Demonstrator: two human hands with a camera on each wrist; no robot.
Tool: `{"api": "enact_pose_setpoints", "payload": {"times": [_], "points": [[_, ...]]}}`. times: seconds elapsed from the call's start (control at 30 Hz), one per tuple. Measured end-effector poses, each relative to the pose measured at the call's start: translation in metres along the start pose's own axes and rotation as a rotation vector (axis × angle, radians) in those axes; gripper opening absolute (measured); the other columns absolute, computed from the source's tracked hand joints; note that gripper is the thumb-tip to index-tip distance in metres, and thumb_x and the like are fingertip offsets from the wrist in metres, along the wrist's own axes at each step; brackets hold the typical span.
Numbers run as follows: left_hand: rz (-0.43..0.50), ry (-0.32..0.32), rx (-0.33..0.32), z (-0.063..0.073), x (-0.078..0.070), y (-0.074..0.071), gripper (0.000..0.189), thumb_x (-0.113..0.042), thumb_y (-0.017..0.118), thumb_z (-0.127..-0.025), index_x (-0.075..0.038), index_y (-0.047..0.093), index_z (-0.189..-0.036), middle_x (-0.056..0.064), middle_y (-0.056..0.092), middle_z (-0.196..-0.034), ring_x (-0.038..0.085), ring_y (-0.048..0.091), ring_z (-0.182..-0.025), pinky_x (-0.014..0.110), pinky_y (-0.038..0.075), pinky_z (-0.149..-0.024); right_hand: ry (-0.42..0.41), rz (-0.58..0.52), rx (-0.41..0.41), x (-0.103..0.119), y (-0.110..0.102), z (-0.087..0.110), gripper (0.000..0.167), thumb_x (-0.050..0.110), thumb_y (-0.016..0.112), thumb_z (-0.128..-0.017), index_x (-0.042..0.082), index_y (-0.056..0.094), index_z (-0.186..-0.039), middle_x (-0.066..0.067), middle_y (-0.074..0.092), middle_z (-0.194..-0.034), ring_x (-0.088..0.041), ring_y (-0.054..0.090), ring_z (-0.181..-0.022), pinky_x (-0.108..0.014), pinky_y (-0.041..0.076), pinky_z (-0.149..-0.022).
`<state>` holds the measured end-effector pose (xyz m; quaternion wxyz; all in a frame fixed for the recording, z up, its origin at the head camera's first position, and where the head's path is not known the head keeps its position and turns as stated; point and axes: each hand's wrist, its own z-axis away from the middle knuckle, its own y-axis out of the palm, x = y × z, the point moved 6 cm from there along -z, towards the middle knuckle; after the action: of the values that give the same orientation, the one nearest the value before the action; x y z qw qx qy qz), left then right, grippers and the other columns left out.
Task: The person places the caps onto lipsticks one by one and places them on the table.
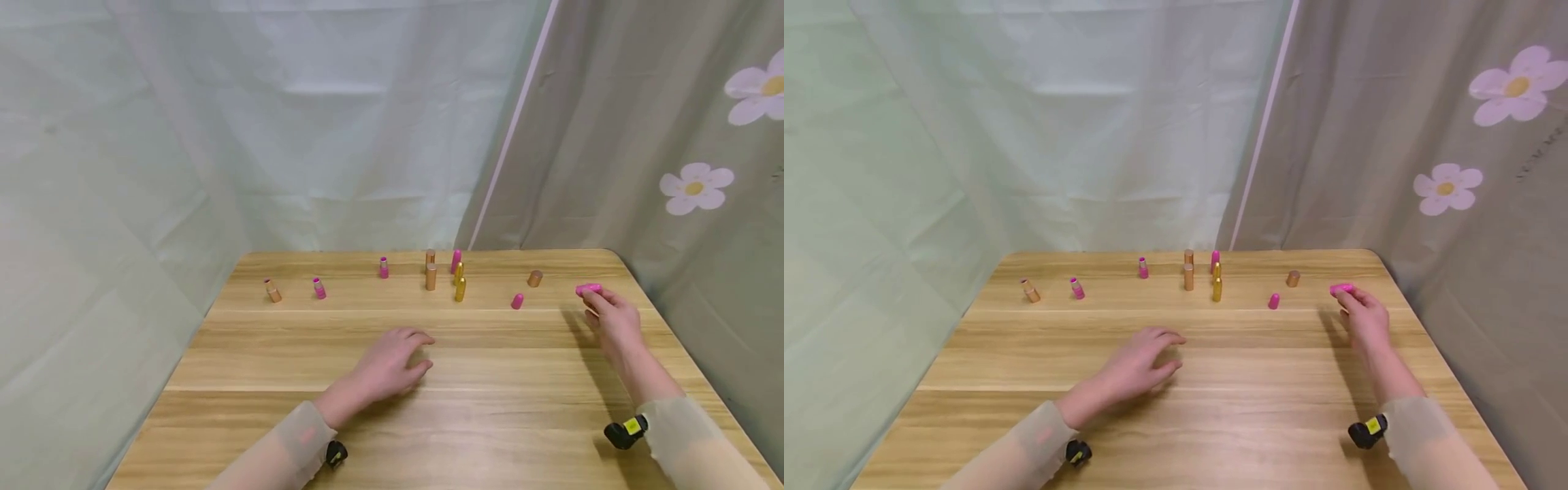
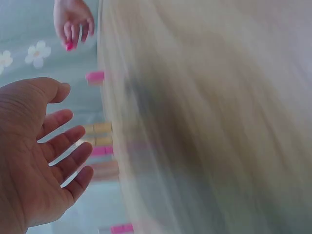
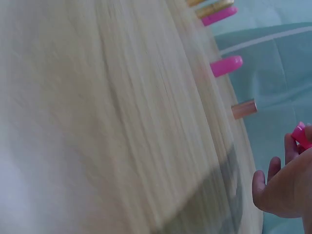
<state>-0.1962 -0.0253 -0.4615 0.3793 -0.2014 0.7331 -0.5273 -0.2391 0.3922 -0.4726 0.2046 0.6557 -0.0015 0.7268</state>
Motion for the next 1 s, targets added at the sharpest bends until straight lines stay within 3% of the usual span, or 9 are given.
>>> {"api": "enact_pose_setpoints", "payload": {"times": [0.13,0.33,0.47,0.73,1.0], "points": [[0.050,-0.044,-0.042,0.009,0.022,-0.013,0.040,-0.034,0.068,-0.099,-0.015,0.064,-0.134,0.002,0.062,-0.135,0.025,0.054,-0.129,0.046,0.041,-0.111,0.069,-0.127,0.036,-0.006,0.005,0.010,0.008,0.020,0.070,-0.098,0.016,0.077,-0.099,0.009,0.076,-0.098,-0.004,0.066,-0.096,-0.019,0.055,-0.081],[0.101,-0.141,-0.145,0.030,0.062,-0.038,0.039,-0.027,0.072,-0.097,-0.011,0.066,-0.132,0.005,0.064,-0.133,0.027,0.056,-0.126,0.048,0.043,-0.109,0.122,-0.119,0.088,-0.014,0.017,0.027,0.009,0.023,0.067,-0.100,0.019,0.075,-0.097,0.011,0.075,-0.099,-0.003,0.065,-0.098,-0.021,0.053,-0.087],[0.140,-0.243,-0.216,0.046,0.091,-0.057,0.037,-0.025,0.071,-0.098,-0.009,0.067,-0.131,0.010,0.065,-0.132,0.032,0.058,-0.123,0.053,0.045,-0.104,0.121,-0.086,0.106,-0.018,0.024,0.038,0.011,0.022,0.066,-0.101,0.020,0.076,-0.097,0.012,0.074,-0.100,-0.002,0.065,-0.099,-0.020,0.052,-0.090],[0.382,-0.474,-0.335,0.076,0.159,-0.078,0.037,-0.021,0.062,-0.103,0.001,0.063,-0.133,0.021,0.062,-0.133,0.038,0.056,-0.121,0.055,0.044,-0.103,0.112,-0.063,0.120,-0.021,0.038,0.053,0.010,0.019,0.067,-0.100,0.019,0.077,-0.100,0.013,0.071,-0.103,-0.003,0.063,-0.107,-0.020,0.051,-0.094],[0.431,-0.571,-0.393,0.084,0.190,-0.088,0.041,-0.019,0.058,-0.105,0.007,0.057,-0.137,0.026,0.062,-0.129,0.038,0.057,-0.118,0.050,0.044,-0.102,0.145,-0.090,0.100,-0.025,0.042,0.053,0.009,0.021,0.070,-0.099,0.020,0.077,-0.103,0.012,0.074,-0.103,-0.005,0.063,-0.107,-0.023,0.049,-0.096]]}}
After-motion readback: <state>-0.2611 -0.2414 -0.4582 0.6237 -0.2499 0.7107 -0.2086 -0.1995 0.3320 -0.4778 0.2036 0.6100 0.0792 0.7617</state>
